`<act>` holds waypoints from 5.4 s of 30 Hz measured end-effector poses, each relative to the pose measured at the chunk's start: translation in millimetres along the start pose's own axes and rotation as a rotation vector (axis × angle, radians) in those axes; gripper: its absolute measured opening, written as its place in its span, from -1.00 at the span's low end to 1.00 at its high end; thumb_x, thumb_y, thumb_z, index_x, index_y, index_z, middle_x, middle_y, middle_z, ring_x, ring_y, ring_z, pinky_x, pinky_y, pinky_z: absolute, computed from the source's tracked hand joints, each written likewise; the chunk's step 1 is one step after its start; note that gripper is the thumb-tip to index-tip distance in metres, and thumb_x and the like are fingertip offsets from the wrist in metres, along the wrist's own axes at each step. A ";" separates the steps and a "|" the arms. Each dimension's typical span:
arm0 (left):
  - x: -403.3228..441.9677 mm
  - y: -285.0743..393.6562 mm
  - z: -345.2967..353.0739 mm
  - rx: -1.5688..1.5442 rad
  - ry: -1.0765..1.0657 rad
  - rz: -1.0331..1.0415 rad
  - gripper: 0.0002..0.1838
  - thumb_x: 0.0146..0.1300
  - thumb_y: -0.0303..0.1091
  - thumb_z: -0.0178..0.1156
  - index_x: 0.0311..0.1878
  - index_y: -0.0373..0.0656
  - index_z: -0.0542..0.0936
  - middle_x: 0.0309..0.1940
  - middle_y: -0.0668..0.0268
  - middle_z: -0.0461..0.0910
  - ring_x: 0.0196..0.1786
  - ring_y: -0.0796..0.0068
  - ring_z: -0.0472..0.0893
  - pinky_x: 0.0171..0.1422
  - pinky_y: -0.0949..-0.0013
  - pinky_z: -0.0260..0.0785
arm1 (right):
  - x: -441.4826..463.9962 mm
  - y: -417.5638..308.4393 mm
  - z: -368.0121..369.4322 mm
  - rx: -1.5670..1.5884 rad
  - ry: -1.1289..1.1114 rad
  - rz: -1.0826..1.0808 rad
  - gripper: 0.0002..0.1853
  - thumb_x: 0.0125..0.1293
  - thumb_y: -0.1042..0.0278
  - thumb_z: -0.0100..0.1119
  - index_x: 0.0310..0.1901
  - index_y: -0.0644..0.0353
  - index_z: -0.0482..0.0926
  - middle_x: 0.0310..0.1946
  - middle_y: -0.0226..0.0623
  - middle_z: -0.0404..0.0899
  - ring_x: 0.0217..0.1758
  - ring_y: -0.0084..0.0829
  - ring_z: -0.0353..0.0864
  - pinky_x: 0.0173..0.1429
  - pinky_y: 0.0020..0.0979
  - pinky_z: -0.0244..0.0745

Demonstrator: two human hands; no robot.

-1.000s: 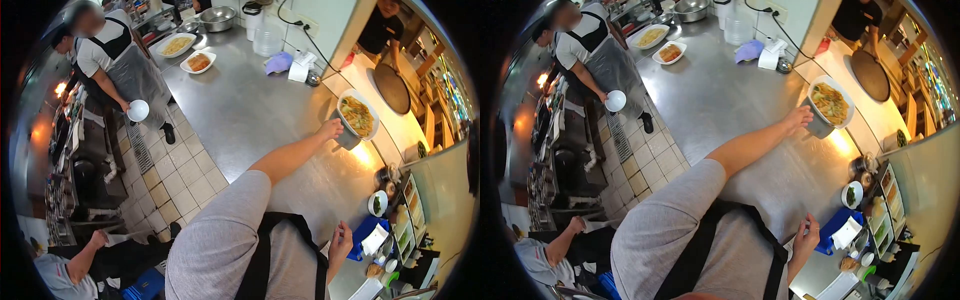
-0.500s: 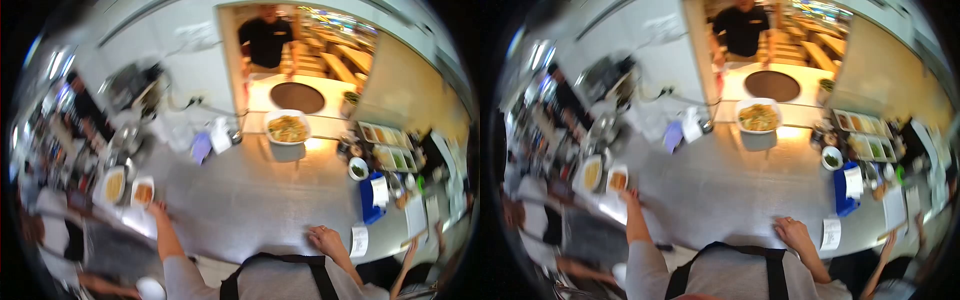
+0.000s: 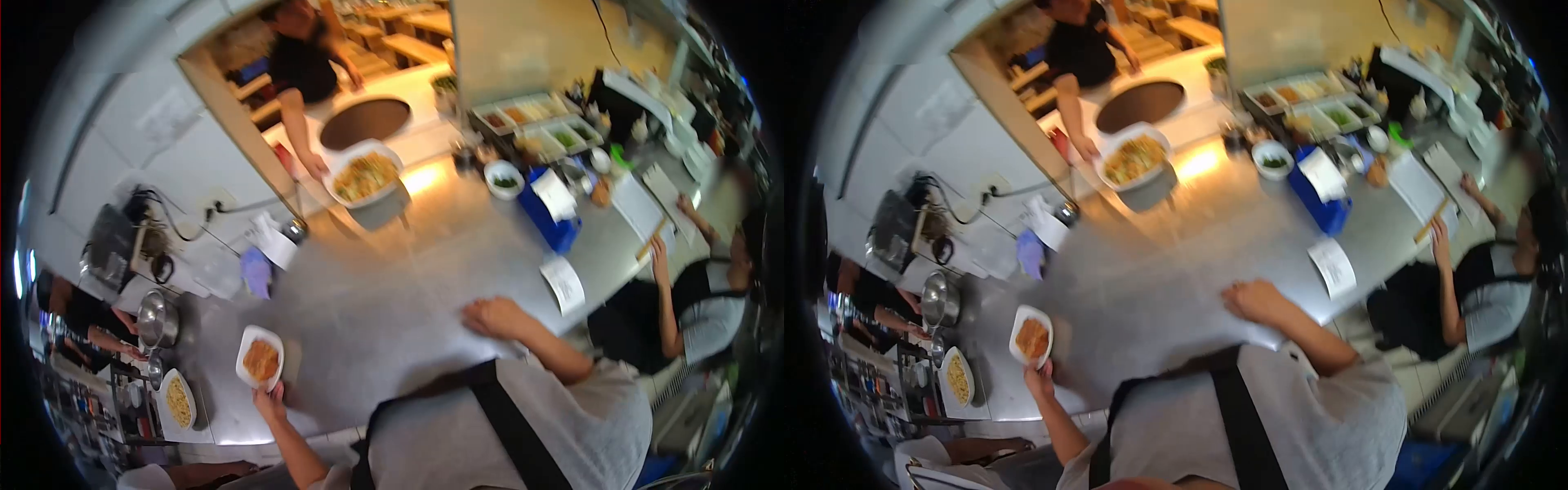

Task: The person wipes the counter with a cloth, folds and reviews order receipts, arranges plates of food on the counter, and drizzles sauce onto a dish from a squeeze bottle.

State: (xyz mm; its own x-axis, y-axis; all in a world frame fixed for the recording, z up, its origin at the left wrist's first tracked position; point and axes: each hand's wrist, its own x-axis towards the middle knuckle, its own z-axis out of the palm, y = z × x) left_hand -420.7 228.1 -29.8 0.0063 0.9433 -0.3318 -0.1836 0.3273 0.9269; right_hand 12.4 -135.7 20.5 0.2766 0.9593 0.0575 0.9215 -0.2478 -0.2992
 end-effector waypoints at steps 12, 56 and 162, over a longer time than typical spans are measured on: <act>-75.6 -76.1 272.4 0.104 -0.559 -0.142 -0.45 0.14 -0.55 -0.09 0.27 -0.15 0.26 0.05 0.12 0.46 -0.06 0.21 0.58 -0.04 0.22 0.56 | -137.9 101.6 -72.4 -0.088 0.237 0.565 -0.84 0.19 0.32 0.09 -0.25 0.17 0.58 -0.29 -0.17 0.57 -0.27 -0.12 0.59 -0.19 -0.20 0.51; -349.6 -205.7 412.7 0.944 -1.639 1.193 -0.59 0.06 -0.27 0.24 0.05 0.21 0.57 0.33 0.01 0.15 0.37 -0.01 0.12 0.38 0.03 -0.01 | -171.3 142.7 -23.0 0.025 0.361 0.335 -0.75 0.01 0.49 0.11 -0.21 0.17 0.61 -0.31 -0.26 0.56 -0.22 -0.26 0.55 -0.10 -0.29 0.42; -349.0 -205.4 410.1 0.929 -1.630 1.172 -0.64 0.10 -0.25 0.17 0.02 0.22 0.61 0.33 0.03 0.17 0.39 0.00 0.11 0.41 0.01 -0.07 | -185.6 159.0 -32.0 -0.281 0.297 0.370 -0.73 0.07 0.41 0.05 -0.18 -0.04 0.62 -0.36 -0.40 0.53 -0.28 -0.40 0.53 -0.16 -0.36 0.30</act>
State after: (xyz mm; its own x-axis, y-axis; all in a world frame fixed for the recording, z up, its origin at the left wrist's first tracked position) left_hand 17.9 -145.8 -32.5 0.9408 -0.2692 0.2060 -0.3378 -0.7948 0.5041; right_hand 116.3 -357.5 -7.2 0.6235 0.7320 0.2747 0.7743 -0.6268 -0.0873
